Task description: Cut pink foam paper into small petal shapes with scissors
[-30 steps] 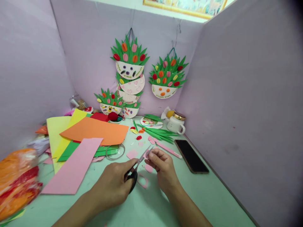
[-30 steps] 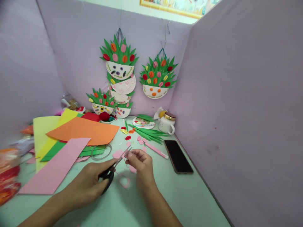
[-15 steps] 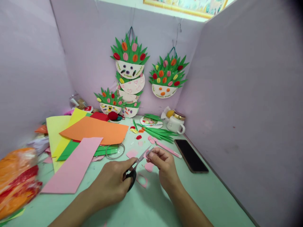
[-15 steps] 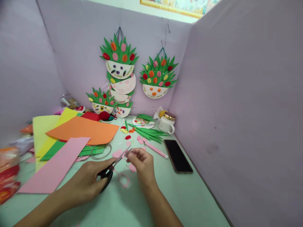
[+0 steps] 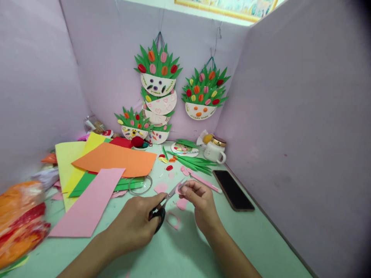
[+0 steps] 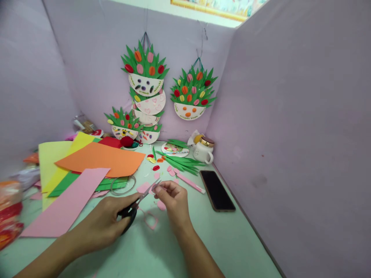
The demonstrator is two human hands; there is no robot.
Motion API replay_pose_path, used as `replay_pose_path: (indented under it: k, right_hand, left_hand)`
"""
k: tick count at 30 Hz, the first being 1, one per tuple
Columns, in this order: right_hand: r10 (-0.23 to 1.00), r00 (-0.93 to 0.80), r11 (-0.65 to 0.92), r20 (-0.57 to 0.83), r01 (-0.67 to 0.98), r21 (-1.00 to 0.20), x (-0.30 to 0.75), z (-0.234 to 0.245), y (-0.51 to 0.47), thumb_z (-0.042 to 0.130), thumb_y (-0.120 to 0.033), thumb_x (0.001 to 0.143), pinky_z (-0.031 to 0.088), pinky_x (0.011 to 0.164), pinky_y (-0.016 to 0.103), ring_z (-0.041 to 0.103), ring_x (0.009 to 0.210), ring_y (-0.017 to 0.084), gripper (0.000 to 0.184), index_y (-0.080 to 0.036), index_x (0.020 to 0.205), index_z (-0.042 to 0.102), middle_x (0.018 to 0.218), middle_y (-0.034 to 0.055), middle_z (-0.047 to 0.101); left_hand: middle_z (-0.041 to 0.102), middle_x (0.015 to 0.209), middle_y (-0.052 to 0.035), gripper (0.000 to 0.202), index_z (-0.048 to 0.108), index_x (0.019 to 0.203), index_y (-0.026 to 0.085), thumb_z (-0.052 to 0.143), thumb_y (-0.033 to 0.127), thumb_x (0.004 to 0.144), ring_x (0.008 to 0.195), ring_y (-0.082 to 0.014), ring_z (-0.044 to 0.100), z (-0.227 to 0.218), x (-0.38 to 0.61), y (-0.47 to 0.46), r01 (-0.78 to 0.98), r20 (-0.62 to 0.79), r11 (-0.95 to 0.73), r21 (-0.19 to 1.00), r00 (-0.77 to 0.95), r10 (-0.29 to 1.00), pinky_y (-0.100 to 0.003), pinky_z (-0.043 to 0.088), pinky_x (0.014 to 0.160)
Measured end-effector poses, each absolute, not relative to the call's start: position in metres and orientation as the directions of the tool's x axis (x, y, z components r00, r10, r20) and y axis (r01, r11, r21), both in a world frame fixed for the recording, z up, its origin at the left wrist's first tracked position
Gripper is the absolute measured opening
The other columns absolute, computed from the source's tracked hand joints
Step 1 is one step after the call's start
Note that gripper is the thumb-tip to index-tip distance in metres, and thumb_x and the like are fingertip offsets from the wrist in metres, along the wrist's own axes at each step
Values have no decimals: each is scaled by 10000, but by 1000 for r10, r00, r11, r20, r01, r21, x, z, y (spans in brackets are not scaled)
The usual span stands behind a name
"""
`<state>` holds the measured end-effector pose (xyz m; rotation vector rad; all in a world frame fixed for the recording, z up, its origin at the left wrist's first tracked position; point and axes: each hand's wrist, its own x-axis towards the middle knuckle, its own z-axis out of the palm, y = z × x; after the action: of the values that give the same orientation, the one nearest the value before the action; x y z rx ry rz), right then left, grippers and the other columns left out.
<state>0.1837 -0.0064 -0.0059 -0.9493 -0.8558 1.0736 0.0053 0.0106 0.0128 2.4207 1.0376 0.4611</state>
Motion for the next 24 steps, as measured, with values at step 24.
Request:
replay_pose_path:
  k: [24]
  right_hand:
    - [973, 233, 101, -6, -445, -890, 177, -10, -7, 771, -312, 562, 488, 611, 261, 567, 563, 112, 177, -182, 647, 684, 626, -18, 626]
  left_hand:
    - [483, 616, 69, 127, 479, 833, 224, 369, 171, 799, 531, -95, 385, 13, 8, 10, 553, 92, -554, 623, 651, 753, -200, 274, 515]
